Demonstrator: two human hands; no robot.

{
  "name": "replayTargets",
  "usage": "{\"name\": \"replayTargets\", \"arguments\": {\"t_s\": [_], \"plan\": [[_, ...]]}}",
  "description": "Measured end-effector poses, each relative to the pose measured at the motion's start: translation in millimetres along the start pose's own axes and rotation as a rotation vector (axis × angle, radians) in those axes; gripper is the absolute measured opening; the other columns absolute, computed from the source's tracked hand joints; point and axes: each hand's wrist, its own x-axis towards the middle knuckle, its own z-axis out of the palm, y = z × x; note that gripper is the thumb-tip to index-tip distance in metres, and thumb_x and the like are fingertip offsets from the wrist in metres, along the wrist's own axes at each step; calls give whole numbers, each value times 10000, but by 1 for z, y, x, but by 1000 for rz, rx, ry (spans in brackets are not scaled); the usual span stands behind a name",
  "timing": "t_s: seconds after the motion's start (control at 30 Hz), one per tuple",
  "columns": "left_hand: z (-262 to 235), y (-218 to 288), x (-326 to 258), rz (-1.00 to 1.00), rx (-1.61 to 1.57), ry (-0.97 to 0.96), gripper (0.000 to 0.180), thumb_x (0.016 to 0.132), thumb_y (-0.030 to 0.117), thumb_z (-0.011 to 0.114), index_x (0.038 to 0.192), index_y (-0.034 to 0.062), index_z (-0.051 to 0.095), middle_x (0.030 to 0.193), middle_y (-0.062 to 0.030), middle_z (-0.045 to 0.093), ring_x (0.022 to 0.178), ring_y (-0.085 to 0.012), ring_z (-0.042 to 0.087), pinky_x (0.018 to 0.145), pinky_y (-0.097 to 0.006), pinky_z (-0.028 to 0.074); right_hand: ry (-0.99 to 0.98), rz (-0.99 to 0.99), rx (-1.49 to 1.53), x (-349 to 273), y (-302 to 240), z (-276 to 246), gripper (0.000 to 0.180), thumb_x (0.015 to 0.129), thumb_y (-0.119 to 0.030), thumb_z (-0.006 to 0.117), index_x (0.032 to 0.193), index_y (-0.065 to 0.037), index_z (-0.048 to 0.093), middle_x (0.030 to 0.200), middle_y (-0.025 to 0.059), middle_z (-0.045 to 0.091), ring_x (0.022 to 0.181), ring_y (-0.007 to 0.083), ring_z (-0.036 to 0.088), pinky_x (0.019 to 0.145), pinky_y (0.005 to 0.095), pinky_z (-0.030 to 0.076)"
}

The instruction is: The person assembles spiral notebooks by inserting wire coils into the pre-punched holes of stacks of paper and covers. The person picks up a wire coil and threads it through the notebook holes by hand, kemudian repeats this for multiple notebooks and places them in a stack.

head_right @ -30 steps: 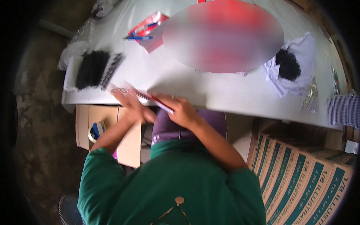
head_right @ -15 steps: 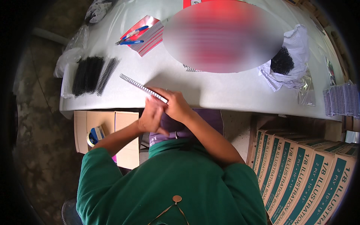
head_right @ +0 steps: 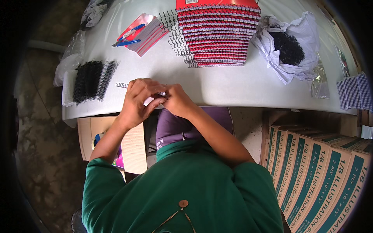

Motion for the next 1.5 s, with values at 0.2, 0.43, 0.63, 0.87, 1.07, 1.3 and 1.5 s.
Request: {"name": "replayTargets", "arguments": {"t_s": [0.2,0.43,0.63,0.87,1.07,1.3,1.5], "plan": [[-10,-9,12,37,-21,-137,241,730,161,695,950,101,617,931,-36,600,889,-217,547,772,-337,376,34,-1,-55,4,-3,-1,191,761,-22,631,950,1,621,765,166,647,647,178,610,602,313,470],[-9,6,21,-14,91,-106,203,746,132,680,940,98,630,881,-24,614,845,-204,569,791,-326,379,-7,53,-7,9,-3,-5,185,767,0,594,951,5,611,776,181,641,689,240,640,627,320,474],[-16,12,30,-99,215,-177,178,673,154,724,824,146,630,792,17,589,777,-152,570,808,-328,377,-144,106,-20,13,-13,-11,173,761,24,562,928,-3,598,797,180,631,727,262,641,637,327,476],[-10,23,34,-250,203,-122,179,638,174,736,753,152,601,736,18,535,757,-153,547,777,-333,372,-199,149,66,13,-6,-14,242,750,42,509,961,-35,598,783,165,626,690,248,622,629,317,470],[-5,28,31,-319,176,-40,206,609,152,763,729,131,597,741,14,562,748,-172,553,748,-329,374,-193,124,71,13,-9,-13,276,771,33,491,1025,-38,571,795,167,620,684,222,620,630,316,473],[-16,31,31,-291,196,-46,274,608,213,787,821,133,633,952,-58,578,972,-233,531,812,-316,362,-104,30,127,8,-12,-12,282,819,-11,541,1100,-31,535,902,124,640,780,202,624,719,290,476],[-23,55,61,-531,-242,770,801,713,216,770,1307,-40,298,1324,-167,324,1234,-286,316,1019,-403,250,464,-544,224,26,-92,-48,314,901,-121,533,1163,27,443,1195,125,427,1071,202,447,912,300,359]]}}
